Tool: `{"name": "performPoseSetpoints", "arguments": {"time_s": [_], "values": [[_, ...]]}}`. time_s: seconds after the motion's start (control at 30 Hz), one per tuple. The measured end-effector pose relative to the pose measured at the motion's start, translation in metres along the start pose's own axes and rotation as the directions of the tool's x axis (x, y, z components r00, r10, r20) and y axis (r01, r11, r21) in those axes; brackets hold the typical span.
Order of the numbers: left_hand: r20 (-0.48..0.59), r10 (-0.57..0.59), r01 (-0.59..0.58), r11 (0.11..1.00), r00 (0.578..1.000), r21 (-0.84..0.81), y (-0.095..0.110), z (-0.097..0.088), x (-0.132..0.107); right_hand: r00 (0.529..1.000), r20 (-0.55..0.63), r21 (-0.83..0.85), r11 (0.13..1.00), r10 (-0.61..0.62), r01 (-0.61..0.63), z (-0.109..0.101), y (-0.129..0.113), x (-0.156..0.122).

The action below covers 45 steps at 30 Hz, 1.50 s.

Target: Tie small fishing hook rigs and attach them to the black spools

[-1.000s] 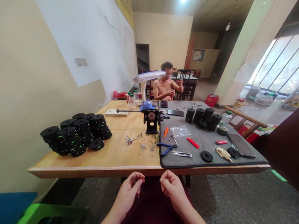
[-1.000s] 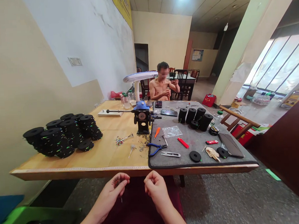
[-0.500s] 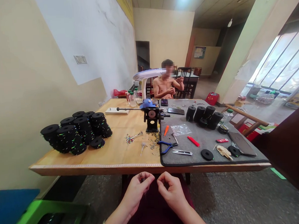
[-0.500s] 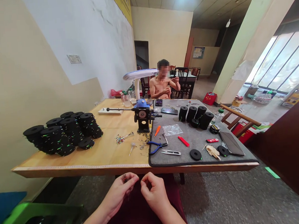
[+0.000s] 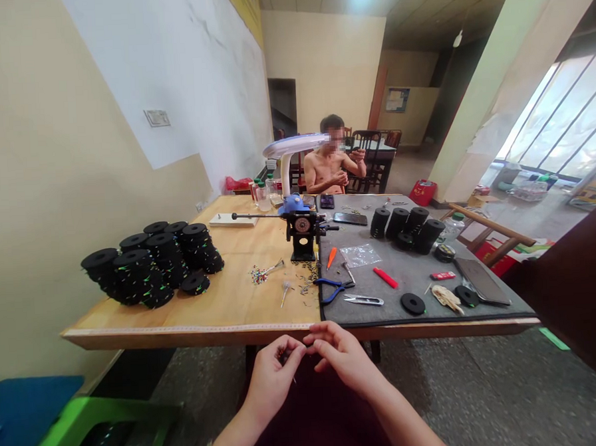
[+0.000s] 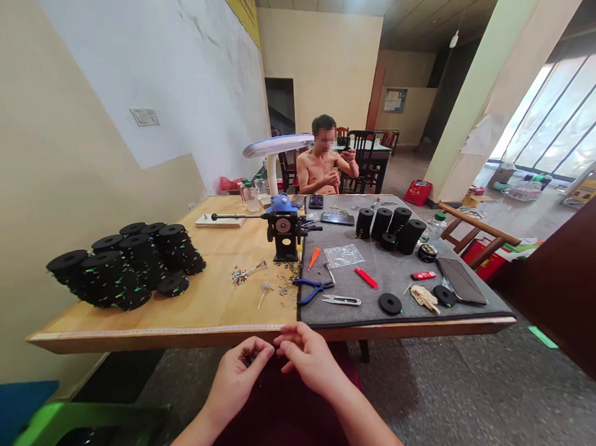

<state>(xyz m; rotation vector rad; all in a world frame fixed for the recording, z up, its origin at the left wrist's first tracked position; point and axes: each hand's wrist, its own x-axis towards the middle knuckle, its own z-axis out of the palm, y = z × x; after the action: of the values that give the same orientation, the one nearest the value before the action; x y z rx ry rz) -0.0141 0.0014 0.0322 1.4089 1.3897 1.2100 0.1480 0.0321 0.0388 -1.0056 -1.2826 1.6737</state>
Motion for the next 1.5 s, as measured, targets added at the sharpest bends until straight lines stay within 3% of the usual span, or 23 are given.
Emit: {"name": "performPoseSetpoints", "arguments": {"time_s": [0.1,0.17,0.37,0.5,0.63,0.7,0.77,0.83,0.93,1.17,1.33,1.5], "values": [[-0.008,0.057,-0.057,0.997,0.998,0.042,-0.002,0.0,-0.002,0.996,0.05,0.021,0.997,0.068,-0.069,0.012,0.007,0.004],[-0.021,0.083,-0.081,0.994,0.996,0.076,-0.004,0.0,-0.002,0.996,0.031,-0.051,0.996,0.078,-0.076,0.017,0.013,0.007],[-0.011,0.087,-0.085,0.987,0.996,0.14,-0.009,-0.003,0.003,0.999,-0.017,-0.248,0.968,-0.036,0.03,0.019,0.024,0.009],[-0.007,0.108,-0.105,0.976,0.994,0.193,-0.011,-0.011,0.012,0.997,-0.07,-0.163,0.986,-0.041,0.029,0.015,0.027,0.01],[-0.016,0.087,-0.077,0.942,0.996,0.326,-0.018,-0.035,0.031,0.994,-0.105,-0.013,1.0,-0.023,0.022,0.01,0.033,0.012],[-0.026,0.091,-0.065,0.856,0.995,0.512,-0.02,-0.052,0.046,0.993,-0.118,0.057,0.998,-0.005,0.012,0.008,0.036,0.013],[-0.044,0.072,-0.017,0.684,0.996,0.73,-0.021,-0.067,0.062,0.992,-0.128,0.111,0.994,0.007,0.008,0.008,0.04,0.013],[-0.067,0.045,0.028,0.582,0.997,0.813,-0.02,-0.079,0.077,0.991,-0.131,0.158,0.987,0.019,0.002,0.008,0.043,0.014],[-0.067,0.011,0.053,0.508,0.998,0.86,-0.018,-0.087,0.094,0.99,-0.134,0.215,0.977,0.035,-0.006,0.008,0.048,0.016],[-0.073,0.064,0.038,0.435,0.995,0.899,-0.001,-0.079,0.119,0.987,-0.155,0.292,0.956,0.043,0.004,0.008,0.051,0.017],[-0.063,0.113,0.005,0.453,0.992,0.892,0.008,-0.056,0.163,0.989,-0.137,0.361,0.933,0.064,-0.011,0.008,0.052,0.018],[-0.057,0.036,0.035,0.444,0.998,0.895,-0.001,-0.037,0.201,0.986,-0.144,0.419,0.908,0.078,-0.011,0.003,0.05,0.012]]}}
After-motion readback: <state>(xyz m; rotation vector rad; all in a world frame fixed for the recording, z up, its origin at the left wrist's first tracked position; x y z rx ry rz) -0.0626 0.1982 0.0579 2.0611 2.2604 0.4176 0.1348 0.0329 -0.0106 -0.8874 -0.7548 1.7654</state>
